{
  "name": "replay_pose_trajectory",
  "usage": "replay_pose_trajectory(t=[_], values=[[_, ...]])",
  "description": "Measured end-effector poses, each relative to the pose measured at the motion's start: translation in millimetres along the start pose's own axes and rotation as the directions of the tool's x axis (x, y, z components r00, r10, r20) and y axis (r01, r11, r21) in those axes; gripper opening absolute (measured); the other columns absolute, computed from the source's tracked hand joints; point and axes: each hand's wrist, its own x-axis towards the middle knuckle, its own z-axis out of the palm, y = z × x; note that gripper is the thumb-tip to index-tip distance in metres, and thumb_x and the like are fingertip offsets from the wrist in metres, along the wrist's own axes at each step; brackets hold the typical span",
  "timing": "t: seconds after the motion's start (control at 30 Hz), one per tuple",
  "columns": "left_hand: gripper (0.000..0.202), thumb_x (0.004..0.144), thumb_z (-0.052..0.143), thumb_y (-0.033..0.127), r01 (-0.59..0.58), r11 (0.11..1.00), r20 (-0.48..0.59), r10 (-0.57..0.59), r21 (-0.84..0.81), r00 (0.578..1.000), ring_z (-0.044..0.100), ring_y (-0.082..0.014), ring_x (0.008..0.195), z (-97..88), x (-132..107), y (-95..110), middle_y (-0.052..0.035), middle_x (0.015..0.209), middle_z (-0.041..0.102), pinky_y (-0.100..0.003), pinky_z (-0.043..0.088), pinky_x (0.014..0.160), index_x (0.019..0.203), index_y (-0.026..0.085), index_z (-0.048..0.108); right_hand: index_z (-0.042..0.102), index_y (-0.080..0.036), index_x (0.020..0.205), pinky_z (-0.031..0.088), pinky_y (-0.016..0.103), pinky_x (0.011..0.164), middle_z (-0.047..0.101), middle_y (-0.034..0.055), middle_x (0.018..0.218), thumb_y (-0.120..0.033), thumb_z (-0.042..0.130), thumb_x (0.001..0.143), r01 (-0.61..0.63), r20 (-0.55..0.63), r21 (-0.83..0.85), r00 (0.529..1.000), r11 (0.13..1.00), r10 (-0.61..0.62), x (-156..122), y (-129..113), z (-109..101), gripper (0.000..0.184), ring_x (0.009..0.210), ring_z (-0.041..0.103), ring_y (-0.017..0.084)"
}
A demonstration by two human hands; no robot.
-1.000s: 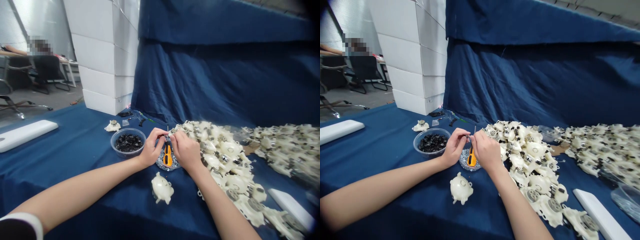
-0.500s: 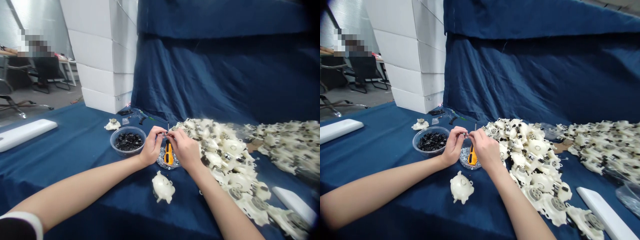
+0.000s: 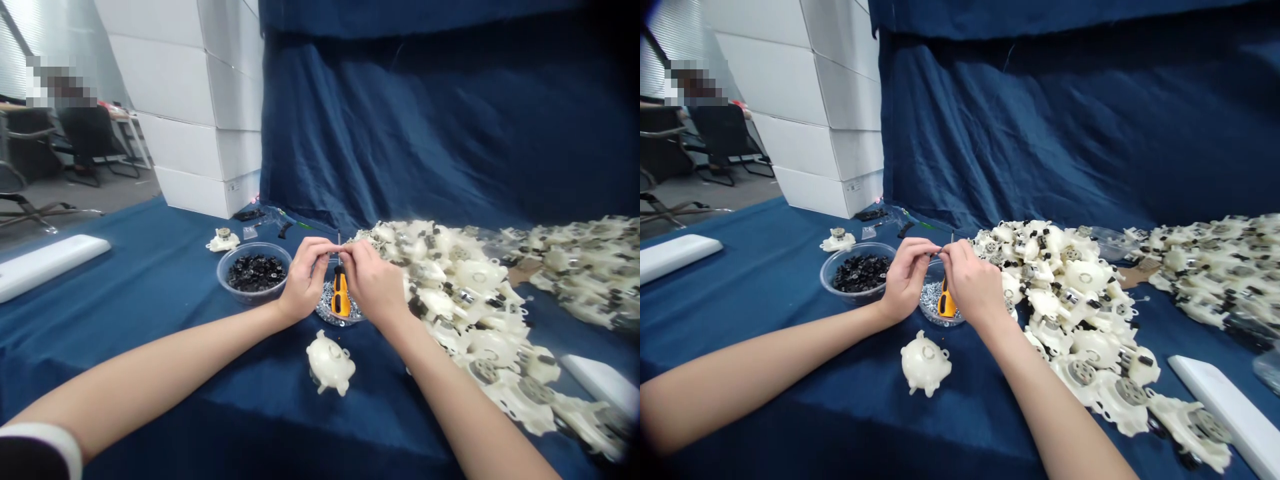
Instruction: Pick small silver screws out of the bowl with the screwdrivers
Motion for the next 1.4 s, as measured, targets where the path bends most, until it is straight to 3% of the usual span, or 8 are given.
replay_pose_trajectory(t=[0.2, 0.4, 0.6, 0.87, 1.13, 1.4], values=[[0.018, 0.104, 0.051, 0.021, 0.025, 0.997, 0.002, -0.025, -0.072, 1.000, 0.062, -0.0200, 0.111, 1.7, 1, 0, -0.0087, 0.114, 0.063, -0.040, 0.053, 0.101, 0.114, 0.021, 0.066, 0.053, -0.019, 0.085, 0.024, 0.029, 0.052, 0.060, 0.0035, 0.080, -0.038, 0.033, 0.111, -0.020, -0.010, -0.018, 1.000, 1.000, 0.020, 0, 1, -2, 0.039, 0.059, 0.046, 0.012], [0.015, 0.103, 0.055, 0.026, 0.063, 0.991, -0.024, -0.067, -0.119, 0.997, 0.062, -0.0197, 0.108, 4.8, 0, -1, -0.0088, 0.112, 0.061, -0.037, 0.056, 0.093, 0.112, 0.021, 0.067, 0.053, -0.020, 0.101, 0.028, 0.029, 0.052, 0.060, 0.0060, 0.096, -0.039, 0.032, 0.110, -0.103, 0.037, 0.103, 0.994, 0.989, 0.100, 2, -1, -2, 0.030, 0.066, 0.052, 0.014], [0.016, 0.102, 0.057, 0.030, 0.156, 0.972, -0.031, -0.163, -0.177, 0.986, 0.062, -0.0177, 0.104, 6.4, -2, -2, -0.0084, 0.112, 0.060, -0.032, 0.057, 0.090, 0.112, 0.021, 0.065, 0.057, -0.020, 0.108, 0.036, 0.028, 0.055, 0.063, 0.0063, 0.105, -0.036, 0.037, 0.110, -0.082, 0.027, 0.170, 0.997, 0.982, 0.078, 2, 0, -1, 0.026, 0.074, 0.059, 0.014], [0.013, 0.102, 0.058, 0.028, 0.180, 0.943, -0.020, -0.193, -0.279, 0.981, 0.063, -0.0154, 0.103, 8.3, -3, -3, -0.0068, 0.111, 0.062, -0.028, 0.057, 0.088, 0.111, 0.020, 0.064, 0.061, -0.020, 0.110, 0.044, 0.028, 0.066, 0.067, 0.0059, 0.104, -0.031, 0.043, 0.109, -0.051, 0.015, 0.271, 0.999, 0.961, 0.049, 2, -3, -4, 0.022, 0.082, 0.064, 0.016], [0.015, 0.101, 0.059, 0.030, 0.181, 0.929, -0.023, -0.198, -0.323, 0.980, 0.062, -0.0130, 0.092, 9.5, -2, -6, -0.0065, 0.113, 0.057, -0.025, 0.059, 0.074, 0.112, 0.021, 0.062, 0.062, -0.019, 0.110, 0.043, 0.026, 0.064, 0.067, 0.0047, 0.103, -0.030, 0.047, 0.108, -0.048, -0.001, 0.259, 0.999, 0.965, 0.050, 1, -2, -3, 0.019, 0.077, 0.064, 0.013], [0.015, 0.101, 0.061, 0.031, 0.214, 0.917, -0.013, -0.231, -0.336, 0.973, 0.063, -0.0128, 0.091, 10.3, -4, -9, -0.0046, 0.109, 0.059, -0.024, 0.058, 0.074, 0.113, 0.023, 0.061, 0.062, -0.019, 0.107, 0.042, 0.025, 0.061, 0.067, 0.0032, 0.099, -0.030, 0.051, 0.107, -0.006, -0.065, 0.260, 0.998, 0.966, 0.023, 1, -1, -1, 0.016, 0.073, 0.062, 0.012]])
